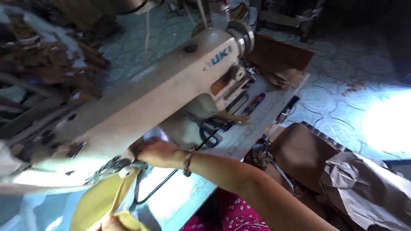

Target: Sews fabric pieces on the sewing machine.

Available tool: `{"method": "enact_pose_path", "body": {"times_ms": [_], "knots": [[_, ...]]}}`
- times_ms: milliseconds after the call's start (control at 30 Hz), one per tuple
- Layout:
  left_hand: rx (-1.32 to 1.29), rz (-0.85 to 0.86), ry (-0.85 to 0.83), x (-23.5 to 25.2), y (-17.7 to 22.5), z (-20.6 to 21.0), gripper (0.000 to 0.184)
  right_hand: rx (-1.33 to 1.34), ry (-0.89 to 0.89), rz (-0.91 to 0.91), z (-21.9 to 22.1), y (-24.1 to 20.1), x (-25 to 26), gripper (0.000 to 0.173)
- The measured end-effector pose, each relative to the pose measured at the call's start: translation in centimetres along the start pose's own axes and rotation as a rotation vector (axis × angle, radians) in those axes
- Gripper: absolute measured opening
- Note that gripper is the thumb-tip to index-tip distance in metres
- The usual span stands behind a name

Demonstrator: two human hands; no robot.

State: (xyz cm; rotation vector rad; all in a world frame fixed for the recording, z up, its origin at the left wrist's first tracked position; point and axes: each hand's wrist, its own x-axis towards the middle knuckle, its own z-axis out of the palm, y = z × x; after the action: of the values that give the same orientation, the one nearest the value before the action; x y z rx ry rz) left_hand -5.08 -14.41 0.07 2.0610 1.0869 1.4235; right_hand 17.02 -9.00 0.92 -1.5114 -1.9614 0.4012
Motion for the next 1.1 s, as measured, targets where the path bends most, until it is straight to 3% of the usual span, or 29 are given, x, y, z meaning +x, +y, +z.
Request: {"method": "enact_pose_path", "body": {"times_ms": [167,233,333,367,433,500,533,600,700,767,833,933,1000,1100], "knots": [[0.029,-0.213,0.125,0.6,-0.5,-1.1,0.024,-0.096,0.078,0.024,1.0,-0.7,-0.3,0.016],[-0.027,-0.235,0.162,-1.3,0.3,-1.7,0.011,-0.058,0.003,0.101,-0.4,-1.7,-0.9,0.02],[-0.134,-0.272,0.086,-5.9,3.9,-1.7,0.014,-0.001,-0.055,0.109,-2.3,-2.1,-1.1,0.027],[-0.222,-0.278,-0.011,-7.7,5.3,-1.3,0.018,0.042,0.003,0.073,-2.1,-1.5,-1.2,0.024],[-0.459,-0.269,-0.372,-10.2,8.3,-0.6,0.027,0.09,0.079,0.045,-1.7,-0.5,-1.7,0.025],[-0.667,-0.211,-0.782,-9.7,10.5,-0.4,0.029,0.085,0.018,0.121,-2.3,-0.6,-2.4,0.031],[-0.646,-0.149,-0.867,-8.4,10.6,-0.4,0.03,0.08,0.017,0.141,-2.0,-0.3,-2.5,0.031],[-0.382,0.002,-0.718,-4.4,8.8,-0.6,0.033,0.019,0.036,0.177,-0.7,0.5,-2.0,0.033],[0.152,0.039,-0.34,3.6,1.1,0.2,0.032,-0.133,-0.048,0.214,0.0,1.0,-0.8,0.036],[0.387,-0.051,-0.434,7.8,-4.8,0.4,0.045,-0.185,-0.108,0.239,-0.3,0.9,-0.3,0.04],[0.578,-0.135,-0.581,9.8,-7.3,0.4,0.049,-0.177,-0.071,0.245,-0.4,0.9,-0.4,0.043],[0.78,-0.349,-0.722,8.8,-4.4,-0.6,0.054,-0.16,0.182,-0.048,0.1,1.4,-2.9,0.029],[0.874,-0.426,-0.696,6.2,-0.5,-1.8,0.058,-0.145,0.185,-0.28,0.0,0.6,-5.5,0.025],[0.957,-0.253,-0.568,1.6,3.3,-3.0,0.051,0.222,0.061,-0.506,-2.1,-5.3,-8.3,0.021]]}}
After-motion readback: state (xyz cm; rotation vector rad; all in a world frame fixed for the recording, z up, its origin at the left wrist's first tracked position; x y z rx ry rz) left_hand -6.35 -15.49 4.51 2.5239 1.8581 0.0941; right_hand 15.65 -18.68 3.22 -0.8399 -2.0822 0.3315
